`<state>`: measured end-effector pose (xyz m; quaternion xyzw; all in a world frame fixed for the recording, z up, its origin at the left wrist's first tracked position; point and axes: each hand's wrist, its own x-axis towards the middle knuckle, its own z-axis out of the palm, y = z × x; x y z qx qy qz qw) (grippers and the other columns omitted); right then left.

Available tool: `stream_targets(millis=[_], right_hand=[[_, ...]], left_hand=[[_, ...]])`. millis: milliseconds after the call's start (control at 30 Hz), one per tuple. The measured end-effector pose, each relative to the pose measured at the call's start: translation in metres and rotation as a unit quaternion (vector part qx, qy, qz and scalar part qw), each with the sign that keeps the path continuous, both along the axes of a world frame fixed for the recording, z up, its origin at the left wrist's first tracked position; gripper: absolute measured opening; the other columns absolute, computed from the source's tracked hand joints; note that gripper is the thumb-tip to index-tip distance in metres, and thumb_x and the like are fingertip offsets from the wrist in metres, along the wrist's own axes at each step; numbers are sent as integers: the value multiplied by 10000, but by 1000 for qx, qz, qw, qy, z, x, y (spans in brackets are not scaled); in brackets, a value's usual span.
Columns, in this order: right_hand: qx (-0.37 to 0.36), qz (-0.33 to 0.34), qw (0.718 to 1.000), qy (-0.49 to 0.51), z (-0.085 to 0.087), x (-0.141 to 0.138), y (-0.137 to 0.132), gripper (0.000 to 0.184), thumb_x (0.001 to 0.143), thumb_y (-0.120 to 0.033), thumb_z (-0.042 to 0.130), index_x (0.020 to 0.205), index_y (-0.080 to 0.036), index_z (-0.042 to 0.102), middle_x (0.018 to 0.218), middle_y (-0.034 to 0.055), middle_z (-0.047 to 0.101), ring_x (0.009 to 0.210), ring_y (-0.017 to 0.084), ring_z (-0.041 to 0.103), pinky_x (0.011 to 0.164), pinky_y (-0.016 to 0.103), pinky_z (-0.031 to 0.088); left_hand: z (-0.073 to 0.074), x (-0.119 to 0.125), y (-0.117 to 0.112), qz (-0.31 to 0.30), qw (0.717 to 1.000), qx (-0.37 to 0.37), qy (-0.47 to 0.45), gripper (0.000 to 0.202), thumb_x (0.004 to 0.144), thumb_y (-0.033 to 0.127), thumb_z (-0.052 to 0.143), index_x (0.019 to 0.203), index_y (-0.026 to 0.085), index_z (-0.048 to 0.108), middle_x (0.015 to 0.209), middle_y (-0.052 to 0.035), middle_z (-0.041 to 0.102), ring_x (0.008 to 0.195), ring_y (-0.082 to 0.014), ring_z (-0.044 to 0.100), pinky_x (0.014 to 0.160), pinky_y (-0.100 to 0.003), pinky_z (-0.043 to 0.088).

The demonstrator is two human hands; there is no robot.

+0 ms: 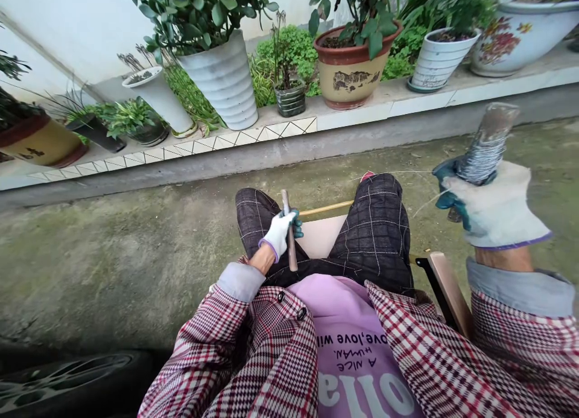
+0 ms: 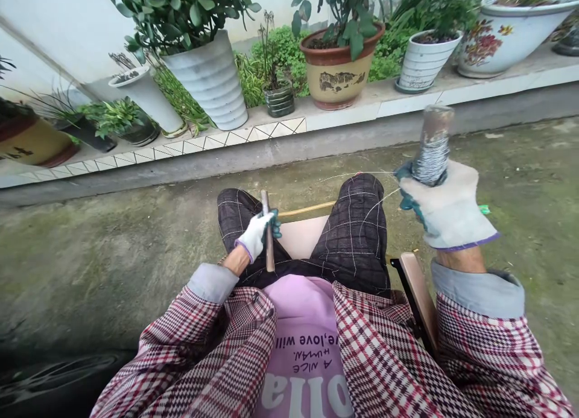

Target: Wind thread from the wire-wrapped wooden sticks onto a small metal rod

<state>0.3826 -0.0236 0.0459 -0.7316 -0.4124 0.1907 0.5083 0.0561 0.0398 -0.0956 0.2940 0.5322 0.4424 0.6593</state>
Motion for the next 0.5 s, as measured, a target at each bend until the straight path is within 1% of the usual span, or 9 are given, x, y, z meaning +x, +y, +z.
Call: stream_targets(millis=[67, 133, 167, 233, 333, 433, 500], right_hand=[[14, 45, 997, -56, 5, -10, -3, 164, 678, -235, 706, 813, -149, 671, 643, 64, 596, 517, 144, 529, 489, 333, 397], [24, 95, 988, -122, 9, -19, -3, 174, 693, -247, 710, 827, -140, 683, 693, 73, 634, 593, 153, 549, 560, 336, 427], [22, 123, 980, -152, 12, -24, -2, 183, 700, -250, 707, 843, -138, 690, 716, 74, 649, 625, 158, 556, 588, 335, 432], [8, 181, 964, -196, 16, -33, 2, 198, 705, -256, 703, 864, -139, 695, 733, 65, 663, 659, 167, 563, 616, 329, 431], [-1, 247, 942, -227, 17, -47, 10, 215, 710, -271, 689, 888, -151, 695, 747, 48, 671, 660, 176, 569, 624, 321, 426], [13, 283, 931, -232, 11, -57, 16, 267, 704, -280, 683, 947, -171, 696, 807, 44, 692, 690, 199, 597, 647, 323, 440], [8, 297, 926, -232, 6, -61, 18, 254, 702, -288, 686, 934, -185, 697, 802, 47, 694, 689, 210, 602, 634, 323, 442]], left_hand=[[-23, 7, -5, -5, 999, -46, -14, 201, 807, 210, 654, 957, 157, 531, 648, -2, 588, 512, -112, 579, 500, -236, 510], [-42, 10, -5, 4, 997, -72, -16, 174, 811, 170, 629, 934, 160, 507, 649, 3, 576, 520, -111, 585, 539, -253, 534], [-48, 10, -4, 15, 997, -80, -12, 172, 807, 155, 623, 927, 161, 501, 646, 10, 565, 515, -106, 578, 551, -257, 540], [-57, 9, -2, 36, 996, -87, -1, 194, 789, 132, 622, 939, 163, 503, 651, 20, 555, 511, -97, 566, 570, -259, 546], [-57, 5, 1, 43, 997, -63, 29, 292, 753, 130, 653, 1019, 168, 538, 686, 25, 565, 531, -86, 552, 588, -243, 540], [-51, 0, 0, 29, 997, -13, 70, 434, 718, 137, 691, 1131, 172, 561, 795, -6, 618, 629, -94, 583, 630, -220, 526], [-48, -1, -2, 16, 995, 10, 96, 511, 703, 138, 697, 1194, 175, 563, 898, -38, 647, 718, -115, 611, 667, -226, 520]])
